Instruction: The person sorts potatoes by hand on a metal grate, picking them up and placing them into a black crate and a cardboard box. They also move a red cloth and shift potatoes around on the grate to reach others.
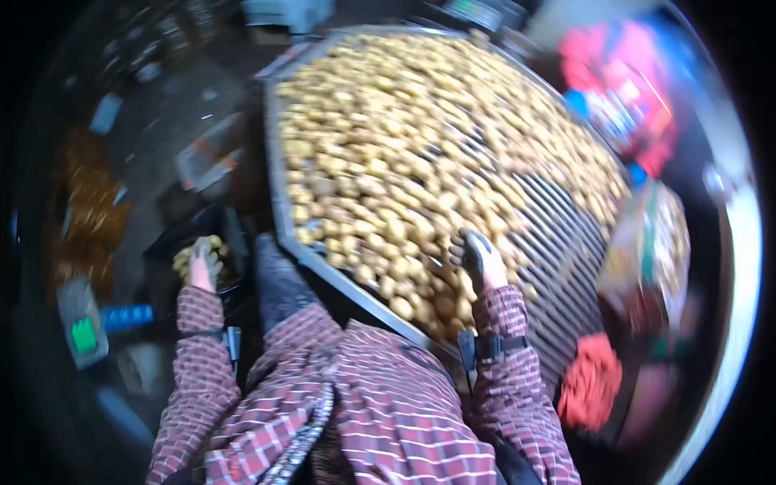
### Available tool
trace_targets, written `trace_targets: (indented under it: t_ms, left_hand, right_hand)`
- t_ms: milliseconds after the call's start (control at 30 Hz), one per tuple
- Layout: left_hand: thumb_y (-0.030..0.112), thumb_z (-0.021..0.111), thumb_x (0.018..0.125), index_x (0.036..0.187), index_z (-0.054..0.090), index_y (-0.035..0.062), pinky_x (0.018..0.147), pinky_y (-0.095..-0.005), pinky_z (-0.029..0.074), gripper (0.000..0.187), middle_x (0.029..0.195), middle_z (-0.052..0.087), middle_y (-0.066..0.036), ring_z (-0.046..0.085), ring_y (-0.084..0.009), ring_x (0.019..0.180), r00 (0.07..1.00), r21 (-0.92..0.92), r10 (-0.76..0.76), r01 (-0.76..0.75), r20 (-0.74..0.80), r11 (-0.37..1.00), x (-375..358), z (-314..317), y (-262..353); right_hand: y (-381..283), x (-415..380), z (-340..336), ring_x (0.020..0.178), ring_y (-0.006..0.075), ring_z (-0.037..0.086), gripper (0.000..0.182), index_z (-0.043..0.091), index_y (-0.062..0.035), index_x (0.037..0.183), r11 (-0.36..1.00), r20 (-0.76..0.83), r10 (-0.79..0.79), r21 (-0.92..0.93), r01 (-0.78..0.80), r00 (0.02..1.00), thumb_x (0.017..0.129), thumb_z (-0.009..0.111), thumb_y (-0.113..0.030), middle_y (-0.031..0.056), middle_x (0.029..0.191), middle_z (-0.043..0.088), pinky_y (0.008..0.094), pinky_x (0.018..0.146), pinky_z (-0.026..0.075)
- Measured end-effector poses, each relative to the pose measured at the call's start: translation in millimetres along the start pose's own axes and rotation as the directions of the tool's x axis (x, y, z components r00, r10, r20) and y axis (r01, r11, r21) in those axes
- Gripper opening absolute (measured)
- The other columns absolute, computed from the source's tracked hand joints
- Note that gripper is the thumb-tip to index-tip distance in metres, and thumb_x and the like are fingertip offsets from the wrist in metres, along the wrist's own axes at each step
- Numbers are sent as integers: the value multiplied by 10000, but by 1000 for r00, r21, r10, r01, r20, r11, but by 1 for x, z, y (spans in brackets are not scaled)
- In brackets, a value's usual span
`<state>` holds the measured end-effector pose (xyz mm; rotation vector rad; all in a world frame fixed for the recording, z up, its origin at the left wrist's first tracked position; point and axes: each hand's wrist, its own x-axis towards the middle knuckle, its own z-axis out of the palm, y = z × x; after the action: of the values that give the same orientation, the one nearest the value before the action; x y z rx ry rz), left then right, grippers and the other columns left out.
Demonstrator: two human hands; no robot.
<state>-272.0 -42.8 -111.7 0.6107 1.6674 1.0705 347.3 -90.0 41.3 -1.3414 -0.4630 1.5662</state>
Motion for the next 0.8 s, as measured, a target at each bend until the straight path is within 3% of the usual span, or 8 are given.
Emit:
trace_targets:
  t_ms: [33, 133, 300, 367, 433, 500, 700, 800]
  left_hand:
    - [403, 567, 910, 1338, 448, 114, 851, -443, 453, 530, 1271, 523, -129, 535, -231, 1087, 1000, -152, 0, 5, 31, 988, -28, 42, 34]
    - [268, 557, 933, 1266, 516, 42, 864, -335, 468, 405, 1137, 619, -109, 602, -193, 988, 921, 41, 200, -226, 335, 973, -89, 159, 86]
    - [123, 631, 838, 1101, 617, 43, 876, -322, 472, 275, 1044, 651, -124, 616, -236, 982, 457, 193, 224, -700, 861, 687, -192, 299, 88]
    - [216, 648, 798, 1164, 574, 85, 894, -390, 451, 397, 1138, 584, -108, 570, -290, 1011, 136, 28, 259, -924, 956, 381, -221, 334, 72]
    - [299, 660, 776, 1193, 554, 125, 920, -405, 409, 464, 1186, 547, -84, 525, -265, 1052, 2, 2, 154, -1000, 988, -1, -243, 358, 61]
    - [334, 669, 760, 1171, 558, 151, 932, -410, 376, 463, 1166, 540, -61, 494, -258, 1066, -9, -5, 36, -991, 999, -134, -252, 369, 54]
    - [173, 657, 753, 1122, 579, 122, 931, -407, 393, 381, 1116, 567, -79, 521, -268, 1063, -174, -168, 75, -982, 982, -86, -265, 376, 64]
    - [173, 663, 752, 1189, 548, 110, 909, -407, 436, 456, 1165, 565, -108, 540, -305, 1070, -222, -221, -40, -975, 974, 36, -268, 374, 50]
  right_hand:
    - [-3, -24, -17, 830, 196, 614, 297, 544, -46, 1137, 999, -161, -48, -25, 45, 986, 930, 563, -257, 84, 976, 624, 328, 692, 504]
    - [10, -82, -69, 780, 154, 617, 301, 567, -32, 1145, 993, -422, -69, -112, 24, 904, 932, 551, -243, 78, 985, 642, 305, 694, 511]
    - [58, -145, -69, 800, 194, 639, 206, 675, -16, 955, 725, -385, -359, -689, -6, 850, 810, 618, -152, 106, 860, 676, 318, 761, 499]
    - [72, -158, -50, 857, 233, 648, 204, 676, -45, 960, 592, -333, -394, -805, -40, 857, 806, 635, -171, 118, 896, 673, 333, 784, 501]
    - [83, -164, -37, 888, 274, 640, 207, 678, -69, 959, 514, -217, -499, -854, 84, 839, 806, 649, -206, 122, 931, 658, 347, 791, 503]
    - [85, -168, -30, 843, 289, 629, 269, 663, -114, 1004, 322, -117, -511, -945, 63, 852, 802, 658, -292, 96, 896, 639, 375, 749, 502]
    - [87, -132, 12, 803, 271, 652, 353, 615, -107, 858, -149, -82, -182, -983, -110, 980, 776, 652, -449, 108, 813, 656, 428, 689, 494]
    - [72, -125, 12, 838, 296, 654, 361, 653, -73, 887, 18, -81, -33, -997, -81, 996, 784, 646, -420, 136, 830, 673, 411, 709, 497]
